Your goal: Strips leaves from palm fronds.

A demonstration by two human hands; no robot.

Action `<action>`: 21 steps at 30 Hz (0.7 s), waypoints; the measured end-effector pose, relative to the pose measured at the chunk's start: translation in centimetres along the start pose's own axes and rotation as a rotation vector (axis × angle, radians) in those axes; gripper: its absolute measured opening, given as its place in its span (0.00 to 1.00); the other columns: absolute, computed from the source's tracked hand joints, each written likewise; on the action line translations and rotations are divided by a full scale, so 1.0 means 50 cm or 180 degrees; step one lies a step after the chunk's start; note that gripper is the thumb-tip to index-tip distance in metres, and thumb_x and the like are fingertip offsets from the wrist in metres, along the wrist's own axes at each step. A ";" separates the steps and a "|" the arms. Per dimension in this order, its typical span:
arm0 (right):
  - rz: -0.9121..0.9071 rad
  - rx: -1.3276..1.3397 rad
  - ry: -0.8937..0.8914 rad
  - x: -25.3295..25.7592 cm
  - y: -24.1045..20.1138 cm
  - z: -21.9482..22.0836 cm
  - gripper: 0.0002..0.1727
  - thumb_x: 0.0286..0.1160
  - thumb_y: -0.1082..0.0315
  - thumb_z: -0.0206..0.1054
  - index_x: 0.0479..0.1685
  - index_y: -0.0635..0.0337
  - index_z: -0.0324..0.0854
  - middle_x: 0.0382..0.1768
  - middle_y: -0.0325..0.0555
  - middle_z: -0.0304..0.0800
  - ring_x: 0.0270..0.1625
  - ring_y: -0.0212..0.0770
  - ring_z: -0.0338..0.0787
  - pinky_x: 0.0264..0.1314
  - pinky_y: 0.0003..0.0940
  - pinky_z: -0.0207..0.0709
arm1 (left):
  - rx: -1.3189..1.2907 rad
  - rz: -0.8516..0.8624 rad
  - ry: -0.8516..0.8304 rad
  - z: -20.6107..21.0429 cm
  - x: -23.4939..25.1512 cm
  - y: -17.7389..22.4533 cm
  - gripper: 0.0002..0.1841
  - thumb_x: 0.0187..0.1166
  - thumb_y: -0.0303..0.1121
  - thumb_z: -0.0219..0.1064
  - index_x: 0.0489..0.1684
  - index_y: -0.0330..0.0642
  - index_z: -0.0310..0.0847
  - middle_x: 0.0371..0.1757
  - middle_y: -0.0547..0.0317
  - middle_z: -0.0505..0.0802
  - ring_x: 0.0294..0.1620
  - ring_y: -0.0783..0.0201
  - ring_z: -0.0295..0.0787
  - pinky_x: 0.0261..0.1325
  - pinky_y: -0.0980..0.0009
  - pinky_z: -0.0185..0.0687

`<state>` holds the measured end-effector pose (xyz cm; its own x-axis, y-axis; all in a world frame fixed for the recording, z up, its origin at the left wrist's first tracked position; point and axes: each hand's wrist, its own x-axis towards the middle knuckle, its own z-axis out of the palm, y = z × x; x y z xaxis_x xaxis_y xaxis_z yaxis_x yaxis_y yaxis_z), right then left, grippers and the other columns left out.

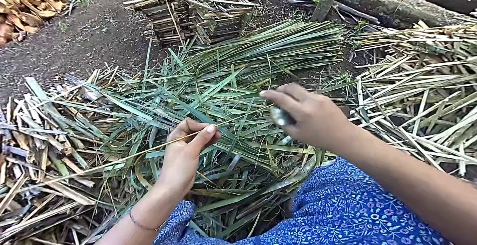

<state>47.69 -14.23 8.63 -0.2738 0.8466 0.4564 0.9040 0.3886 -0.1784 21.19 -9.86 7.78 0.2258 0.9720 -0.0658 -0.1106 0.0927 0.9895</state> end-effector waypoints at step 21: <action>0.5568 0.0765 0.1187 -0.761 0.077 -0.067 0.23 0.86 0.74 0.54 0.77 0.69 0.61 0.29 0.43 0.85 0.17 0.24 0.77 0.23 0.23 0.73 | 0.5015 0.0249 -0.2890 0.123 0.148 -0.459 0.18 0.89 0.31 0.55 0.74 0.40 0.79 0.76 0.42 0.82 0.82 0.40 0.72 0.81 0.39 0.62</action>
<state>62.69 -46.16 -6.52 0.9543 0.1866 -0.2336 -0.0367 -0.7023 -0.7110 31.32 -6.14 -14.63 0.7228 0.5076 -0.4688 0.6481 -0.7333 0.2053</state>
